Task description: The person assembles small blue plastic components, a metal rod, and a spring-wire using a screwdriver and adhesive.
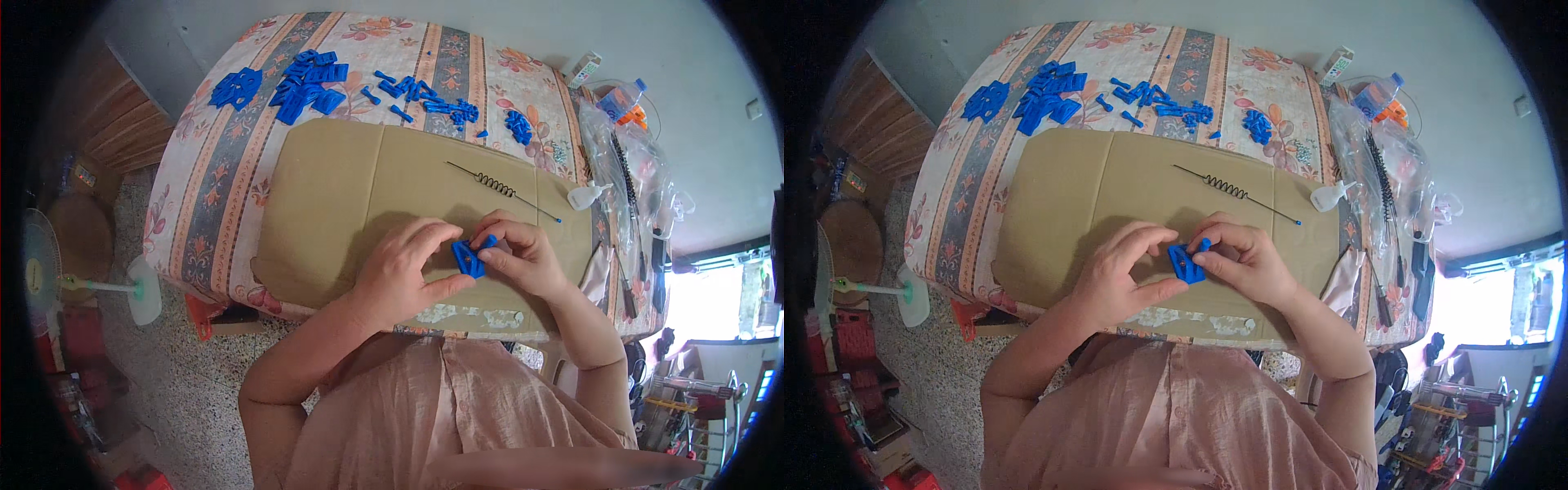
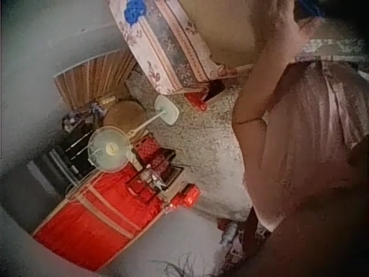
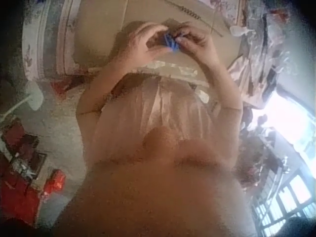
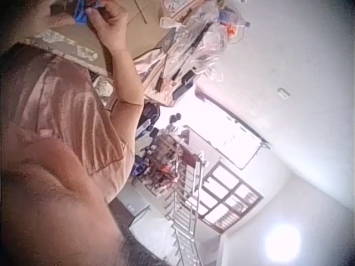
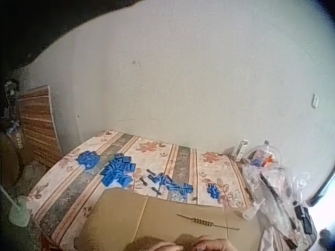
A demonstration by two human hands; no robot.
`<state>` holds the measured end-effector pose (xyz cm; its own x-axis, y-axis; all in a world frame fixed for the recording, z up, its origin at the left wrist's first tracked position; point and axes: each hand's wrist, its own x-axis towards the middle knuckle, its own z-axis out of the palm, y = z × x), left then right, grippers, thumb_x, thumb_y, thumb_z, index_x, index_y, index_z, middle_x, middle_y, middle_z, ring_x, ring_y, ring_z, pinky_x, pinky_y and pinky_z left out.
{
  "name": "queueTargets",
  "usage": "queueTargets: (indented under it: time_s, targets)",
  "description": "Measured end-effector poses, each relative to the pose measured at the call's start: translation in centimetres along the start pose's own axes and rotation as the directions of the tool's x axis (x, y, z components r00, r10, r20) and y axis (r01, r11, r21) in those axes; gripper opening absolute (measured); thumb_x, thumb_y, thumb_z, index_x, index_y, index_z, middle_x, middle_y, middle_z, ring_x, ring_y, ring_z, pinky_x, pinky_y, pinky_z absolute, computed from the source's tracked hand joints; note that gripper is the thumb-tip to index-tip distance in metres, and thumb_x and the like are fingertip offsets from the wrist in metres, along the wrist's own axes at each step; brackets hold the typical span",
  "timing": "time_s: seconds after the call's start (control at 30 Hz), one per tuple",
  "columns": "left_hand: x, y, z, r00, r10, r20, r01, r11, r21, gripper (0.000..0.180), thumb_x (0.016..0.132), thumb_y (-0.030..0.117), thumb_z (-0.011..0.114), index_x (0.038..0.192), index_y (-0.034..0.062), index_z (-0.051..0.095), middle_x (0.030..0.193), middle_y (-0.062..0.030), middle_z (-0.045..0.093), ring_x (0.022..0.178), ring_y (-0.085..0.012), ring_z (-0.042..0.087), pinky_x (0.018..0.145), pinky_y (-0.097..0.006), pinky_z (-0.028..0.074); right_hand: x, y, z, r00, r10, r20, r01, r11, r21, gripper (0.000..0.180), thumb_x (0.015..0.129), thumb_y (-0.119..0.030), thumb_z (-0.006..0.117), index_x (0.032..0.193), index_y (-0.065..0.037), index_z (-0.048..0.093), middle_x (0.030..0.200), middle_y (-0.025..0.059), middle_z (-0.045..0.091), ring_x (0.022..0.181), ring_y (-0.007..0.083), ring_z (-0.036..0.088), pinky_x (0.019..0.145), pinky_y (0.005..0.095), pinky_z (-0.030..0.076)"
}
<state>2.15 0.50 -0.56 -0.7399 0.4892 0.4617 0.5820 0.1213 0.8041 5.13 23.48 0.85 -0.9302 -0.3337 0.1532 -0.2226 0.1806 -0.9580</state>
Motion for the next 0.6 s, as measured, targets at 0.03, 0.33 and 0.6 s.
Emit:
queueTargets:
  time_s: [0.03, 0.33, 0.6]
  targets:
    - [-0.1, 0.0, 0.0, 0.998, -0.024, 0.053, 0.024, 1.000, 0.003, 0.036, 0.080, 0.017, 0.078, 0.109, 0.0054, 0.061, 0.103, -0.0106, 0.065, 0.094, -0.0297, 0.064, 0.082, -0.041, 0.050, -0.1, -0.3, 0.2, 0.999, -0.043, -0.009, 0.042, 0.994, -0.101, 0.010, 0.089, -0.005, 0.069, 0.098, 0.000, 0.067, 0.101, 0.0101, 0.062, 0.097, 0.0170, 0.060, 0.082, 0.0281, 0.048]
    - [0.6, 0.5, 0.9, 0.980, -0.129, 0.150, 0.149, 0.981, -0.127, 0.046, 0.080, 0.009, 0.077, 0.123, 0.0050, 0.060, 0.100, -0.0117, 0.069, 0.088, -0.0209, 0.068, 0.078, -0.033, 0.055, -0.7, -2.0, 0.9, 0.963, -0.268, -0.022, 0.230, 0.863, -0.449, 0.018, 0.083, -0.004, 0.074, 0.099, 0.000, 0.068, 0.103, 0.0158, 0.063, 0.086, 0.0265, 0.065, 0.070, 0.0363, 0.053]
    - [0.6, -0.8, 0.7, 0.906, -0.340, 0.251, 0.419, 0.800, -0.430, 0.042, 0.086, 0.001, 0.071, 0.126, 0.0009, 0.060, 0.104, -0.0060, 0.067, 0.093, -0.0120, 0.064, 0.084, -0.028, 0.053, -7.0, -5.8, -5.1, 0.931, -0.184, -0.315, -0.014, 0.844, -0.536, 0.020, 0.085, -0.002, 0.069, 0.104, 0.001, 0.068, 0.100, 0.0151, 0.065, 0.088, 0.0265, 0.065, 0.077, 0.0338, 0.052]
